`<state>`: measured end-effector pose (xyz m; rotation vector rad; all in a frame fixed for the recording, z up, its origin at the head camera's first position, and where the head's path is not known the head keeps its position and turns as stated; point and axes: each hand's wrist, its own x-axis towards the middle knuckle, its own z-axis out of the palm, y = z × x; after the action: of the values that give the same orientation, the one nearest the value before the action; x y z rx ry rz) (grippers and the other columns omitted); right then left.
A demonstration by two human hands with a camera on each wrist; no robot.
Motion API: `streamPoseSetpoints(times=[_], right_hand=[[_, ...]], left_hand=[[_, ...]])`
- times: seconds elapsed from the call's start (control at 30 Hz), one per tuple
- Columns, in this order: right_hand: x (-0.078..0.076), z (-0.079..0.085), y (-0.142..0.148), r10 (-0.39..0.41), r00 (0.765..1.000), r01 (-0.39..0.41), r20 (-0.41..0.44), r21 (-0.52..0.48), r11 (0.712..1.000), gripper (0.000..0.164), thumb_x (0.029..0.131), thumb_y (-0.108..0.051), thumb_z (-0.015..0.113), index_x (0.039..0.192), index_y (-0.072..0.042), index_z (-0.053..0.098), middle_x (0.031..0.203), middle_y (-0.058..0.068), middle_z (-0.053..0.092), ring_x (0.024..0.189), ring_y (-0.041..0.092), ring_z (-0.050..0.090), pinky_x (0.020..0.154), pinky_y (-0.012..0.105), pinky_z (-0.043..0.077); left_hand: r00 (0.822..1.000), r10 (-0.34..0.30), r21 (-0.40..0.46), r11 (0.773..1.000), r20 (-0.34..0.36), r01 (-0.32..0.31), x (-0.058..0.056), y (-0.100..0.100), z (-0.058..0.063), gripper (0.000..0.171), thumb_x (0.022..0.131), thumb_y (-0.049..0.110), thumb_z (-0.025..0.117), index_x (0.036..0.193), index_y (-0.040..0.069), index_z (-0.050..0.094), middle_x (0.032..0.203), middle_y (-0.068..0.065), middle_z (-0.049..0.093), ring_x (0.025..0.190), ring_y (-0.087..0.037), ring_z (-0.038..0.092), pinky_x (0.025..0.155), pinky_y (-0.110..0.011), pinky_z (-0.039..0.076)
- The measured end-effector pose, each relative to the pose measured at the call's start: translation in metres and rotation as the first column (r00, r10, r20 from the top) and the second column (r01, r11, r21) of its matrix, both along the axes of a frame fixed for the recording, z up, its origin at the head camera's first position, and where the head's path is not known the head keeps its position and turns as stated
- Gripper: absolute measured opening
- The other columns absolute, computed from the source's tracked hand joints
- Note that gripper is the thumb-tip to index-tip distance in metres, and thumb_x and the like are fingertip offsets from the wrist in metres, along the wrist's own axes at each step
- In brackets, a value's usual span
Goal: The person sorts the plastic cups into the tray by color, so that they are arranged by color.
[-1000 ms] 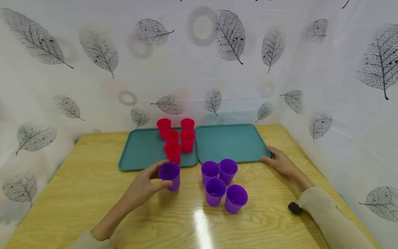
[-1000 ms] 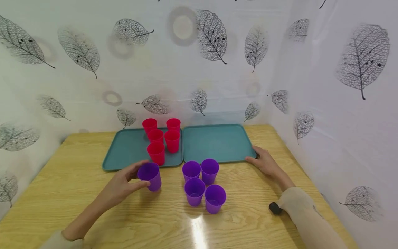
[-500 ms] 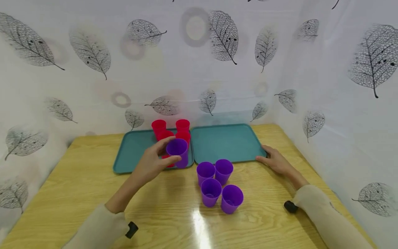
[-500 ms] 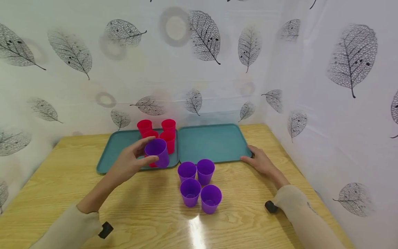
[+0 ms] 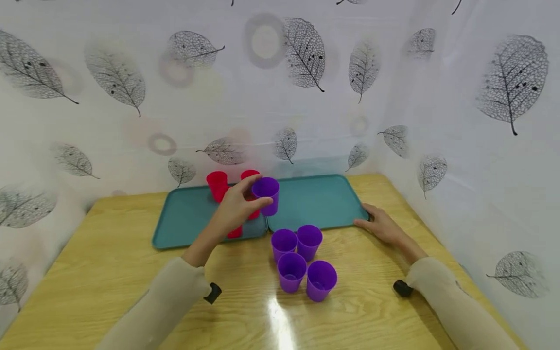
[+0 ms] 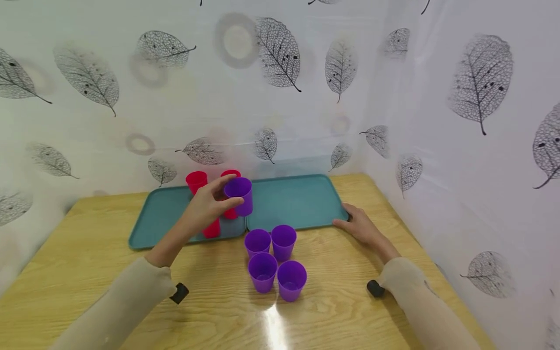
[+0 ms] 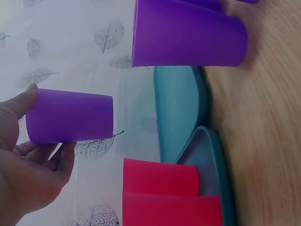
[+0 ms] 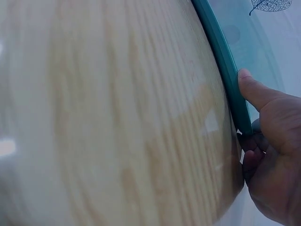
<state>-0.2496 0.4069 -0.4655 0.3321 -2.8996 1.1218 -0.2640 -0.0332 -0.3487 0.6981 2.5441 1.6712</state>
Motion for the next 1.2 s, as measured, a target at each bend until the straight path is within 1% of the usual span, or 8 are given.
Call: streamPoseSetpoints(times=[0.2, 0.3, 0.43, 0.57, 0.67, 0.8, 0.9, 1.2], right_hand=[[-0.001, -0.001, 0.0, -0.028, 0.999, 0.028, 0.018, -0.006, 1.0, 0.075, 0.103, -0.024, 0.067, 0.154, 0.017, 0.028, 0.156, 0.04, 0.03, 0.147, 0.056, 0.024, 0.121, 0.065, 0.019], [-0.004, -0.002, -0.002, -0.024, 1.0, 0.024, 0.017, -0.011, 1.0, 0.075, 0.103, -0.023, 0.067, 0.154, 0.017, 0.028, 0.157, 0.039, 0.031, 0.147, 0.055, 0.024, 0.122, 0.064, 0.019], [-0.007, -0.005, -0.007, 0.004, 1.0, -0.003, 0.023, -0.014, 1.0, 0.078, 0.103, -0.028, 0.067, 0.155, 0.015, 0.028, 0.158, 0.039, 0.029, 0.148, 0.054, 0.024, 0.122, 0.063, 0.019], [-0.004, -0.005, -0.004, -0.025, 1.0, 0.026, 0.016, -0.01, 1.0, 0.078, 0.103, -0.028, 0.068, 0.154, 0.015, 0.028, 0.158, 0.039, 0.029, 0.148, 0.055, 0.023, 0.122, 0.064, 0.019], [-0.001, -0.004, 0.001, -0.035, 0.999, 0.035, 0.008, -0.004, 0.999, 0.077, 0.102, -0.025, 0.068, 0.154, 0.016, 0.029, 0.157, 0.039, 0.03, 0.147, 0.055, 0.024, 0.121, 0.065, 0.019], [0.0, -0.007, 0.003, -0.025, 1.0, 0.025, 0.007, 0.003, 1.0, 0.077, 0.103, -0.026, 0.068, 0.154, 0.016, 0.029, 0.157, 0.039, 0.031, 0.147, 0.055, 0.024, 0.122, 0.064, 0.019], [0.0, -0.007, 0.004, -0.031, 0.999, 0.031, 0.012, -0.003, 1.0, 0.077, 0.102, -0.026, 0.068, 0.154, 0.016, 0.029, 0.157, 0.039, 0.031, 0.148, 0.055, 0.024, 0.121, 0.064, 0.019], [-0.001, -0.005, 0.002, -0.026, 0.999, 0.026, 0.028, -0.02, 0.999, 0.077, 0.103, -0.025, 0.068, 0.155, 0.016, 0.027, 0.158, 0.038, 0.029, 0.148, 0.054, 0.023, 0.121, 0.064, 0.02]], left_hand=[[1.0, 0.02, -0.022, 1.0, 0.02, -0.019, -0.03, 0.021, -0.004, 0.076, 0.093, 0.031, 0.081, 0.156, 0.007, 0.045, 0.137, -0.013, 0.064, 0.111, -0.028, 0.064, 0.092, -0.039, 0.058], [0.998, 0.027, -0.009, 1.0, 0.061, -0.027, -0.044, 0.027, -0.004, 0.078, 0.094, 0.03, 0.079, 0.157, 0.004, 0.042, 0.139, -0.016, 0.063, 0.12, -0.031, 0.063, 0.098, -0.043, 0.056], [0.99, 0.065, 0.006, 0.998, 0.125, -0.066, -0.057, 0.027, -0.002, 0.078, 0.095, 0.027, 0.078, 0.158, 0.004, 0.039, 0.143, -0.018, 0.06, 0.126, -0.033, 0.059, 0.102, -0.047, 0.053], [0.989, 0.056, -0.001, 0.998, 0.14, -0.056, -0.068, 0.036, -0.003, 0.078, 0.095, 0.026, 0.077, 0.159, 0.003, 0.038, 0.143, -0.02, 0.058, 0.127, -0.034, 0.058, 0.104, -0.048, 0.053], [0.991, 0.048, -0.03, 0.999, 0.124, -0.045, -0.074, 0.048, -0.007, 0.078, 0.094, 0.025, 0.079, 0.157, 0.001, 0.039, 0.141, -0.022, 0.06, 0.126, -0.035, 0.06, 0.104, -0.047, 0.052], [0.992, 0.076, -0.1, 0.993, 0.099, -0.066, -0.076, 0.059, -0.014, 0.076, 0.093, 0.024, 0.079, 0.156, 0.0, 0.042, 0.144, -0.023, 0.058, 0.127, -0.036, 0.06, 0.104, -0.047, 0.052], [0.993, 0.078, -0.13, 0.989, 0.086, -0.067, -0.077, 0.065, -0.02, 0.075, 0.094, 0.022, 0.079, 0.155, -0.002, 0.042, 0.147, -0.024, 0.055, 0.129, -0.037, 0.058, 0.106, -0.047, 0.051], [0.997, 0.061, -0.17, 0.984, 0.038, -0.054, -0.082, 0.079, -0.037, 0.068, 0.091, 0.016, 0.08, 0.146, -0.01, 0.049, 0.142, -0.027, 0.058, 0.13, -0.038, 0.057, 0.109, -0.046, 0.048]])
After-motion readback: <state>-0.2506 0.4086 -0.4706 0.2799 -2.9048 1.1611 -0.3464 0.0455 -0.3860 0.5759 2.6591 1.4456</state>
